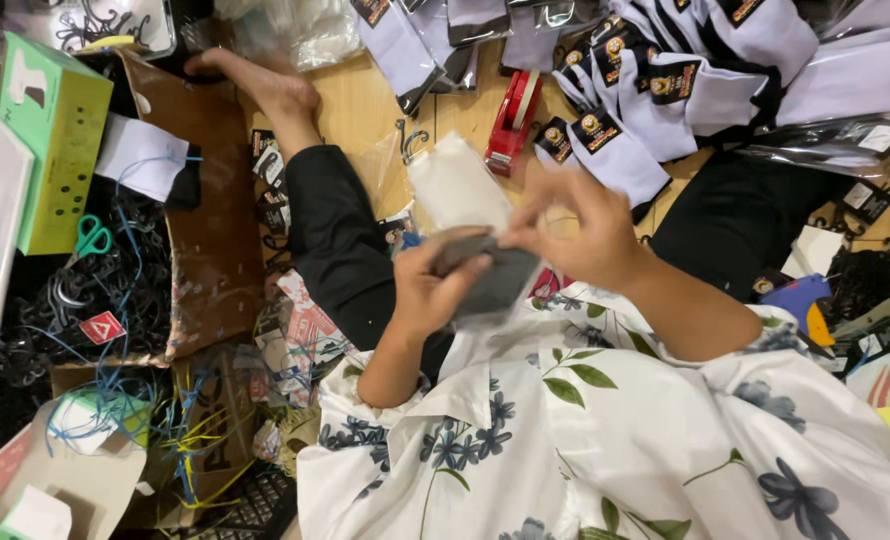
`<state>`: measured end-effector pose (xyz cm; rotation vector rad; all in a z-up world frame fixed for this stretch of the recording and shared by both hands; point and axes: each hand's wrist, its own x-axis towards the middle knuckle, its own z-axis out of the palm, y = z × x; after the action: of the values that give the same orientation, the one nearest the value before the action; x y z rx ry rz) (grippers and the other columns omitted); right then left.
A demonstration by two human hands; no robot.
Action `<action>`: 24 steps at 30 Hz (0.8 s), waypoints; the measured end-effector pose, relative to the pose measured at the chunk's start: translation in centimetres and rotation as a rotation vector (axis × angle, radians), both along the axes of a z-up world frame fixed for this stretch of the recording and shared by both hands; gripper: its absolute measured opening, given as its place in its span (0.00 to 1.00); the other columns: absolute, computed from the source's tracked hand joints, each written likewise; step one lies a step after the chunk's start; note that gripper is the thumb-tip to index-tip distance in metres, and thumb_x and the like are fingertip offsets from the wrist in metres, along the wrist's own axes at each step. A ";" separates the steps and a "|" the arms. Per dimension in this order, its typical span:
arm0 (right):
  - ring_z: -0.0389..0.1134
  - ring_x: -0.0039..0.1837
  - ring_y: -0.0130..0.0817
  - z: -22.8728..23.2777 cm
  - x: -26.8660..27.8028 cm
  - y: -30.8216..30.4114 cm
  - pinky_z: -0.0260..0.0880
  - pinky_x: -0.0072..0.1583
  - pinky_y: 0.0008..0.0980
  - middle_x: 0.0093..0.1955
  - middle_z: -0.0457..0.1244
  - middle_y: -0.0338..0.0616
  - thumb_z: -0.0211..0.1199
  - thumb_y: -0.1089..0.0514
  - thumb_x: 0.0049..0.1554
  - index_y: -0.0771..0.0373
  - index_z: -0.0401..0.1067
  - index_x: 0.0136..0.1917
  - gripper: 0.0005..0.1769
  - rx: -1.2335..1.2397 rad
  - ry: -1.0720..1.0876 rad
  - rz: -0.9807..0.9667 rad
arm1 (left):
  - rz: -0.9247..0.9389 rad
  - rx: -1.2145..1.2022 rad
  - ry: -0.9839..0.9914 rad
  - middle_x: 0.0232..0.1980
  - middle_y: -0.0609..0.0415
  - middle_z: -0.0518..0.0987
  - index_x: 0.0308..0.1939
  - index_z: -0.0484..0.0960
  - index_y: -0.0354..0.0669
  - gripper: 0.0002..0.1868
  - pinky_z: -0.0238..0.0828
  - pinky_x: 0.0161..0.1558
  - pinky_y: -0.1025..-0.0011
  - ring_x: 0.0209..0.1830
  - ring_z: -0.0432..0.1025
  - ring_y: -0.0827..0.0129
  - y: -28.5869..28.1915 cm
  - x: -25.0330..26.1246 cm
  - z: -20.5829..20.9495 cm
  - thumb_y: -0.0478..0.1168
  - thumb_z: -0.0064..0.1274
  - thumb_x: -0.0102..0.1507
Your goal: The person packs pairs of socks into individual plastic sleeves by hand, inserting a sock and then a cardboard or plastic branding card before sealing the bag.
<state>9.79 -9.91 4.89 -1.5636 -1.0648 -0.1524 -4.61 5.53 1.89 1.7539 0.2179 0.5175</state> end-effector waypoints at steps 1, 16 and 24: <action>0.73 0.37 0.39 -0.8 0.7 0.2 0.73 0.42 0.33 0.37 0.72 0.38 0.82 0.55 0.50 0.63 0.76 0.44 0.17 0.002 0.000 -0.003 | -0.003 0.002 0.000 0.14 0.62 0.75 0.48 0.90 0.53 0.16 0.67 0.32 0.85 0.18 0.68 0.80 0.4 0.0 -1.3 0.42 0.71 0.55; 0.71 0.34 0.34 -24.9 2.9 5.6 0.77 0.38 0.32 0.37 0.67 0.49 0.60 0.70 0.60 0.66 0.79 0.49 0.08 -0.068 0.903 0.022 | 0.183 -0.238 0.009 0.33 0.53 0.79 0.42 0.87 0.35 0.05 0.66 0.42 0.76 0.33 0.66 0.77 7.0 -2.8 -11.7 0.29 0.55 0.65; 0.72 0.46 0.24 -37.1 4.9 8.4 0.76 0.48 0.15 0.46 0.66 0.43 0.66 0.58 0.61 0.60 0.78 0.58 0.12 -0.017 1.246 -0.491 | 0.320 -0.217 0.105 0.32 0.55 0.78 0.38 0.85 0.38 0.08 0.66 0.41 0.74 0.34 0.64 0.77 7.3 -3.2 -11.9 0.25 0.52 0.65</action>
<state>14.67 -1.53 -32.20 -1.4952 0.2908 0.4601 -7.80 12.88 -10.01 1.5419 0.6141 0.6071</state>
